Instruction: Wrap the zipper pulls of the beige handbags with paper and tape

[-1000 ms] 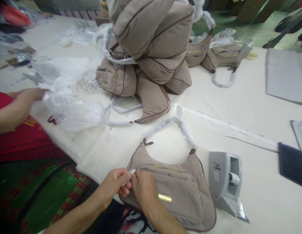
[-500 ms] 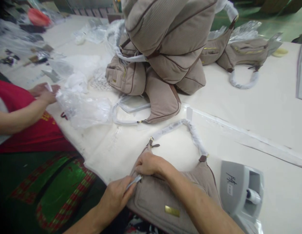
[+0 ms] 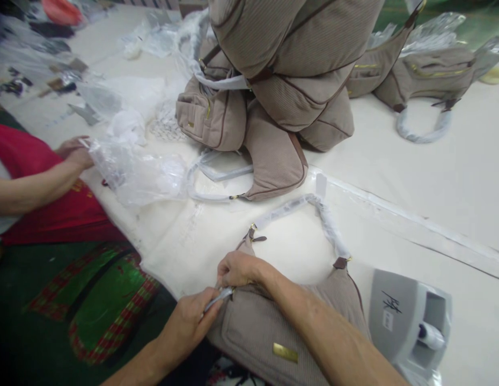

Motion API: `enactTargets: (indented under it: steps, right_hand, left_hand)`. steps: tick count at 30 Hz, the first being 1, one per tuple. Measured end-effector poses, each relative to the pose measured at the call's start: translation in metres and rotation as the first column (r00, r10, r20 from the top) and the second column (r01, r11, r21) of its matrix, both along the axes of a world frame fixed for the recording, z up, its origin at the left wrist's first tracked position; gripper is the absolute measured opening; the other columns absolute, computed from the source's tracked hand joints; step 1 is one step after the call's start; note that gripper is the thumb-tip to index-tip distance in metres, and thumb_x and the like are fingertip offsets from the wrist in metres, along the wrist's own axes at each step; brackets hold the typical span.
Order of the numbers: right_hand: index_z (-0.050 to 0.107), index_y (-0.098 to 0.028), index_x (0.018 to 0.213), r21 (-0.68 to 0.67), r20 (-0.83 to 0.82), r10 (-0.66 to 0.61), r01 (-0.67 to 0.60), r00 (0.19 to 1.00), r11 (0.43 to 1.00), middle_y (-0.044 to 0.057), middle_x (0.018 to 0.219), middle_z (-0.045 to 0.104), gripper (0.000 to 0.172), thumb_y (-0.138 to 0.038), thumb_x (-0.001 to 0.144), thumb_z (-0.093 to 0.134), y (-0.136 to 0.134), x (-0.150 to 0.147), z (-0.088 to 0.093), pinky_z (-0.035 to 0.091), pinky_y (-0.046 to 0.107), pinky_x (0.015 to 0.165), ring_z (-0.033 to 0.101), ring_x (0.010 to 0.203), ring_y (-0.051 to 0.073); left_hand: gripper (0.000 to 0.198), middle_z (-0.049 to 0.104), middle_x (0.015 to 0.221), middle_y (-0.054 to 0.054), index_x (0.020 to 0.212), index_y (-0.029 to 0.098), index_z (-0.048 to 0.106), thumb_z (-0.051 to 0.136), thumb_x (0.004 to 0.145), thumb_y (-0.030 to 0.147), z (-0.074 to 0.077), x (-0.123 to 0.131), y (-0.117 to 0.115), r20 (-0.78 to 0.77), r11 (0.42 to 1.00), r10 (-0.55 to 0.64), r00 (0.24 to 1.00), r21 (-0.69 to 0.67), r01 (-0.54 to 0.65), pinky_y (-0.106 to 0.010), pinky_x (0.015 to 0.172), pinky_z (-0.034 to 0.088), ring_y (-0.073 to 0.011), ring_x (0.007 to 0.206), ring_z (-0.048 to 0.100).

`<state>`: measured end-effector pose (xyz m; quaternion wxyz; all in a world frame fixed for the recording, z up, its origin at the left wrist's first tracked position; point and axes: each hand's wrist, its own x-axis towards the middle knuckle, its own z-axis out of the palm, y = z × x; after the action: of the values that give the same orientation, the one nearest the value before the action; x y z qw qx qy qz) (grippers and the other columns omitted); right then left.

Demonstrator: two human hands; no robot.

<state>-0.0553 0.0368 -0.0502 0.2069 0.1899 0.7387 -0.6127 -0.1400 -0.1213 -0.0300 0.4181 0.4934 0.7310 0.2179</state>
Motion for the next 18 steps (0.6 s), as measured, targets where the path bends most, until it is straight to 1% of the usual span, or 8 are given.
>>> enactTargets:
  steps: [3,6,8,11,13,15,17,18]
  right_hand:
    - [0.065,-0.013,0.070,-0.024,-0.047,-0.067,0.066,0.997,0.998,-0.005,0.057,0.055,0.010,-0.011,0.066,0.056,0.000,0.005,-0.006,0.036,0.014,0.050,0.048,0.055,0.007]
    - [0.064,-0.013,0.071,-0.048,-0.089,-0.099,0.095,0.991,0.994,-0.005,0.057,0.053,0.009,-0.013,0.069,0.055,0.001,0.011,-0.006,0.035,0.014,0.050,0.046,0.054,0.007]
    - [0.063,-0.014,0.070,-0.061,-0.131,-0.103,0.096,0.986,0.994,-0.005,0.059,0.052,0.009,-0.012,0.070,0.055,0.002,0.015,-0.004,0.035,0.014,0.051,0.046,0.055,0.007]
    - [0.062,-0.014,0.068,-0.036,-0.277,-0.113,0.107,0.954,0.994,-0.003,0.065,0.053,0.010,-0.011,0.073,0.054,-0.001,0.024,0.003,0.037,0.016,0.057,0.049,0.062,0.008]
    - [0.062,-0.015,0.069,0.042,-0.371,-0.108,0.132,0.922,0.990,-0.002,0.069,0.054,0.014,-0.012,0.077,0.051,-0.006,0.031,0.009,0.038,0.017,0.061,0.051,0.067,0.009]
    - [0.061,-0.016,0.071,0.176,-0.405,-0.077,0.160,0.911,0.971,0.000,0.071,0.053,0.019,-0.015,0.083,0.047,-0.014,0.039,0.016,0.037,0.018,0.062,0.051,0.068,0.010]
    - [0.060,-0.017,0.074,0.354,-0.402,0.001,0.154,0.916,0.922,0.002,0.074,0.054,0.023,-0.018,0.087,0.041,-0.023,0.047,0.021,0.037,0.021,0.063,0.050,0.069,0.011]
    - [0.060,-0.017,0.076,0.447,-0.393,0.064,0.130,0.917,0.885,0.003,0.076,0.054,0.023,-0.019,0.087,0.040,-0.028,0.052,0.021,0.037,0.024,0.065,0.049,0.071,0.013]
  left_hand:
    - [0.022,0.056,0.057,0.000,0.069,0.020,0.055,0.045,0.084,0.034,0.001,-0.003,0.003,0.073,0.997,0.053,0.996,-0.064,-0.048,-0.023,0.053,0.032,-0.0138,0.053,0.051]
    - [0.026,0.057,0.056,0.001,0.067,0.018,0.052,0.044,0.083,0.037,0.001,-0.003,0.006,0.199,0.980,0.150,0.968,-0.158,-0.120,-0.021,0.049,0.034,-0.0124,0.050,0.052]
    - [0.026,0.060,0.058,0.000,0.068,0.017,0.051,0.046,0.081,0.039,-0.001,-0.002,0.006,0.306,0.957,0.239,0.922,-0.235,-0.171,-0.020,0.047,0.035,-0.0120,0.049,0.053]
    - [0.027,0.060,0.056,0.000,0.068,0.017,0.049,0.050,0.077,0.041,-0.005,-0.001,0.008,0.448,0.911,0.373,0.813,-0.343,-0.229,-0.019,0.044,0.033,-0.0104,0.044,0.052]
    - [0.028,0.059,0.052,0.001,0.066,0.016,0.048,0.053,0.074,0.043,-0.006,0.001,0.008,0.508,0.878,0.454,0.732,-0.398,-0.267,-0.018,0.043,0.032,-0.0091,0.040,0.050]
    - [0.029,0.058,0.050,0.001,0.063,0.016,0.048,0.056,0.071,0.043,-0.008,0.004,0.008,0.552,0.837,0.536,0.639,-0.445,-0.318,-0.018,0.041,0.030,-0.0080,0.037,0.048]
    - [0.030,0.057,0.047,0.002,0.062,0.015,0.049,0.059,0.069,0.042,-0.010,0.007,0.007,0.592,0.792,0.609,0.529,-0.498,-0.353,-0.018,0.038,0.029,-0.0071,0.034,0.045]
    - [0.029,0.055,0.046,0.002,0.061,0.015,0.049,0.061,0.067,0.042,-0.013,0.008,0.007,0.605,0.765,0.644,0.469,-0.533,-0.362,-0.018,0.037,0.029,-0.0067,0.032,0.044]
